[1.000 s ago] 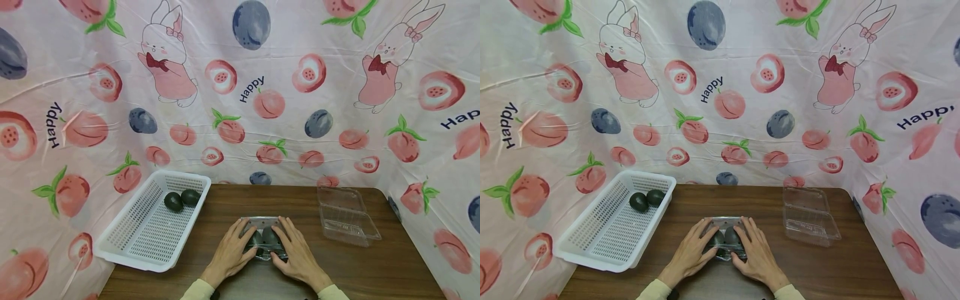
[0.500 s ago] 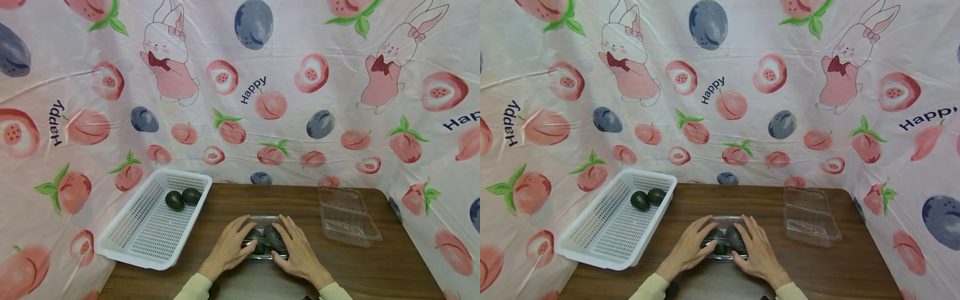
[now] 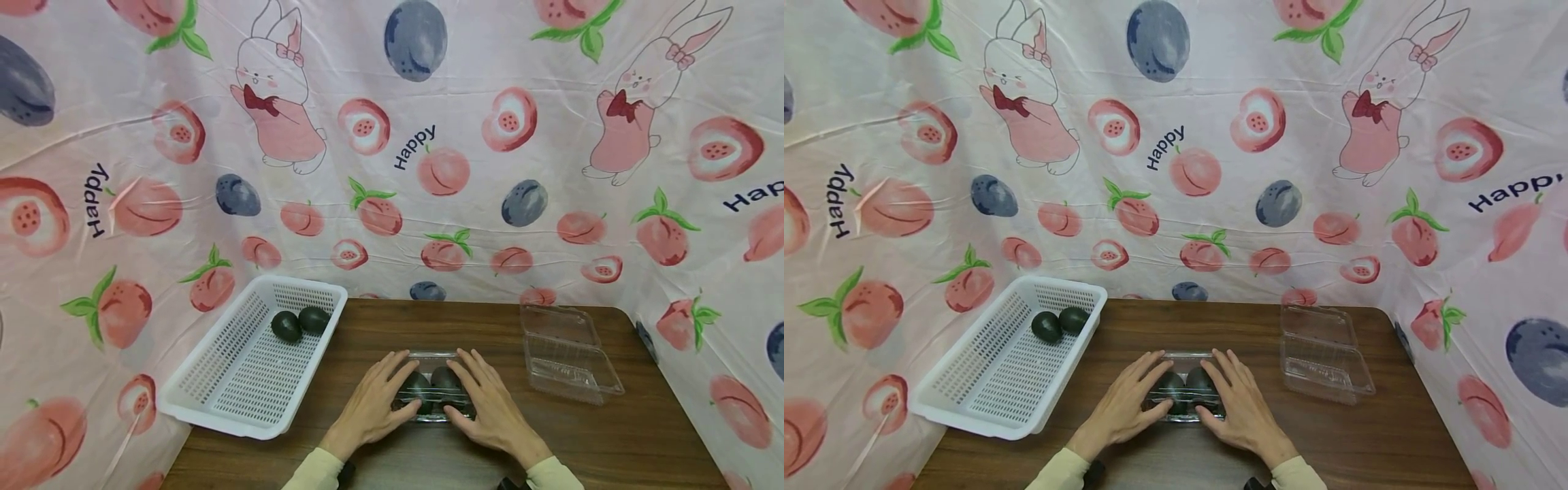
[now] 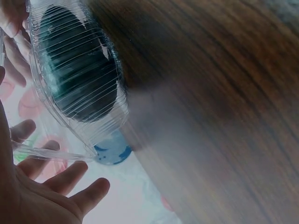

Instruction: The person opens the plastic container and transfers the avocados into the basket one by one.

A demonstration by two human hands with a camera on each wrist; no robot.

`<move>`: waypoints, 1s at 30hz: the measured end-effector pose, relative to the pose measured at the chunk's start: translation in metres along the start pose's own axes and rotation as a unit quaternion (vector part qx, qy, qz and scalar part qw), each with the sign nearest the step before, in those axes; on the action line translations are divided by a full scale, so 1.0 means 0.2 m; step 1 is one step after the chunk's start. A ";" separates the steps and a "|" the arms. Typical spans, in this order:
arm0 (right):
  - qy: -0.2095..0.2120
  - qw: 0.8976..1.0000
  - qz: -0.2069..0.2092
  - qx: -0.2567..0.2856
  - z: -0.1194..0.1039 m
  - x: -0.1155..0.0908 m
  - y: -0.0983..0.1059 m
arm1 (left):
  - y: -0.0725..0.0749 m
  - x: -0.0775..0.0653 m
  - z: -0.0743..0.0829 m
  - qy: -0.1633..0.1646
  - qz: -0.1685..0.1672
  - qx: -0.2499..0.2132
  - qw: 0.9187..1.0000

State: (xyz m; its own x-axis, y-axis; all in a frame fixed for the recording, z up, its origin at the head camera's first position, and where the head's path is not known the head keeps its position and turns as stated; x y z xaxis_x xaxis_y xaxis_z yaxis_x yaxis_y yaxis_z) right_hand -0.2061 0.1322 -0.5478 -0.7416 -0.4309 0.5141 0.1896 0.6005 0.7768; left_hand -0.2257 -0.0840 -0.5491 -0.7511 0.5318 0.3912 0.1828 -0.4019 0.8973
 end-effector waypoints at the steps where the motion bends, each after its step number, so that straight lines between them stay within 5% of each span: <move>1: 0.002 1.000 -0.001 -0.001 0.00 0.00 0.00 | 0.00 0.00 0.00 0.000 -0.001 0.000 1.000; 7: 0.009 1.000 -0.001 -0.006 -0.01 0.01 0.03 | 0.01 -0.01 0.01 -0.006 0.005 0.015 1.000; 20: 0.005 1.000 -0.004 -0.011 -0.03 0.01 0.11 | 0.10 -0.05 0.05 -0.031 0.072 0.064 0.995; 30: 0.005 1.000 0.006 -0.016 -0.02 0.01 0.16 | 0.14 -0.05 0.06 -0.044 0.084 0.091 0.991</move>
State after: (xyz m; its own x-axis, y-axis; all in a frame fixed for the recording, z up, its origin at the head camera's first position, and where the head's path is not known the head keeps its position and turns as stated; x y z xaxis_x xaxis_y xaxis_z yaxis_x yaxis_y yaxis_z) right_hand -0.1980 0.1478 -0.5201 -0.7335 -0.4302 0.5263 0.2188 0.5836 0.7820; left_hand -0.2049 -0.0923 -0.5250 -0.6442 0.5341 0.5475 0.4176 -0.3541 0.8368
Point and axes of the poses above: each hand's wrist, its own x-axis towards the middle knuckle, its own y-axis out of the back of the hand, z = x × y, the point moved 8 cm from there along x, towards the middle knuckle, and after that the axes turned 7 degrees about x, right-handed, at the moved point
